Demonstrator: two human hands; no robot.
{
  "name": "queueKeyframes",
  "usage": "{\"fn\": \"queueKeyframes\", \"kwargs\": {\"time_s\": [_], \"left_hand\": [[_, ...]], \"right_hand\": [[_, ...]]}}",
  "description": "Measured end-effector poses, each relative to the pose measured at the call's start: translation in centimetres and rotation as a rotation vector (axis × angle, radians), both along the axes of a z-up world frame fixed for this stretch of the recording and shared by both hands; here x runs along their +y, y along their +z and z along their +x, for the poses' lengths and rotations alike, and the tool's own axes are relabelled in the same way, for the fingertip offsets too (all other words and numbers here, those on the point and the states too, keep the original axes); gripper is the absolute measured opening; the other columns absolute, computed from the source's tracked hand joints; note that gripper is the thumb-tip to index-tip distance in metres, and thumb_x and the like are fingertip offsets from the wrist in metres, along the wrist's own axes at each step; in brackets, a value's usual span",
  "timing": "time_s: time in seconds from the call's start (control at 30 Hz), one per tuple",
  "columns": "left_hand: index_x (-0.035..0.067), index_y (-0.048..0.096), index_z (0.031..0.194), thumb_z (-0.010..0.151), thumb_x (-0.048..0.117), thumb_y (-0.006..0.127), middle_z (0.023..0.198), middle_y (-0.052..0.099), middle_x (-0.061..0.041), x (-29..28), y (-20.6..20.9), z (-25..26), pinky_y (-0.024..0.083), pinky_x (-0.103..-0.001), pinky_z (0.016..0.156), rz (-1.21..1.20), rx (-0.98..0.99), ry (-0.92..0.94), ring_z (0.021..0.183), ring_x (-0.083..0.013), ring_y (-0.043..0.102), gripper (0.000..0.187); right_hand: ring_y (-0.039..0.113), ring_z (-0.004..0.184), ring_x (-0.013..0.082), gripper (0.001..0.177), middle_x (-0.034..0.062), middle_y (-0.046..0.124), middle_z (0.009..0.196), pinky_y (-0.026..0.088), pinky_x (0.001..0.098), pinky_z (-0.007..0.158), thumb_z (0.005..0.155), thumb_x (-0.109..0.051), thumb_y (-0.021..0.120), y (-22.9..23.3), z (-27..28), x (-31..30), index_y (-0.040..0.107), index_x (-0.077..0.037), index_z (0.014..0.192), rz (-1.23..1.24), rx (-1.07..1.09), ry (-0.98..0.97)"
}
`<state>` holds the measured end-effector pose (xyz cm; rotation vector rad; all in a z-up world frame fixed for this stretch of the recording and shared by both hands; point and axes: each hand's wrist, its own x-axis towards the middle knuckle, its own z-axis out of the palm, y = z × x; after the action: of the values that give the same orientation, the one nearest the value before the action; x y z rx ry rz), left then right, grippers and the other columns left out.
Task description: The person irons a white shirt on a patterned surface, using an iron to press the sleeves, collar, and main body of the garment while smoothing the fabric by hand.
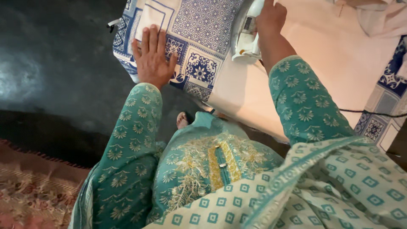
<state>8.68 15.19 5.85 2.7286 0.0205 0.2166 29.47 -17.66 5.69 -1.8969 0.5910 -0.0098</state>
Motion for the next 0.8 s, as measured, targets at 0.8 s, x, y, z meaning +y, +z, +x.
{"fn": "queueKeyframes", "kwargs": {"time_s": [0.8], "left_hand": [[0.003, 0.047, 0.156, 0.105, 0.045, 0.057, 0.166, 0.036, -0.02, -0.1, -0.9, -0.1, 0.014, -0.066, 0.12, 0.031, -0.035, -0.026, 0.153, -0.0417, 0.028, 0.067]], "right_hand": [[0.069, 0.079, 0.0353, 0.07, 0.0219, 0.07, 0.082, 0.052, 0.048, 0.077, 0.097, -0.066, 0.053, 2.9, -13.4, 1.8, 0.07, 0.001, 0.086, -0.465, -0.007, 0.14]]}}
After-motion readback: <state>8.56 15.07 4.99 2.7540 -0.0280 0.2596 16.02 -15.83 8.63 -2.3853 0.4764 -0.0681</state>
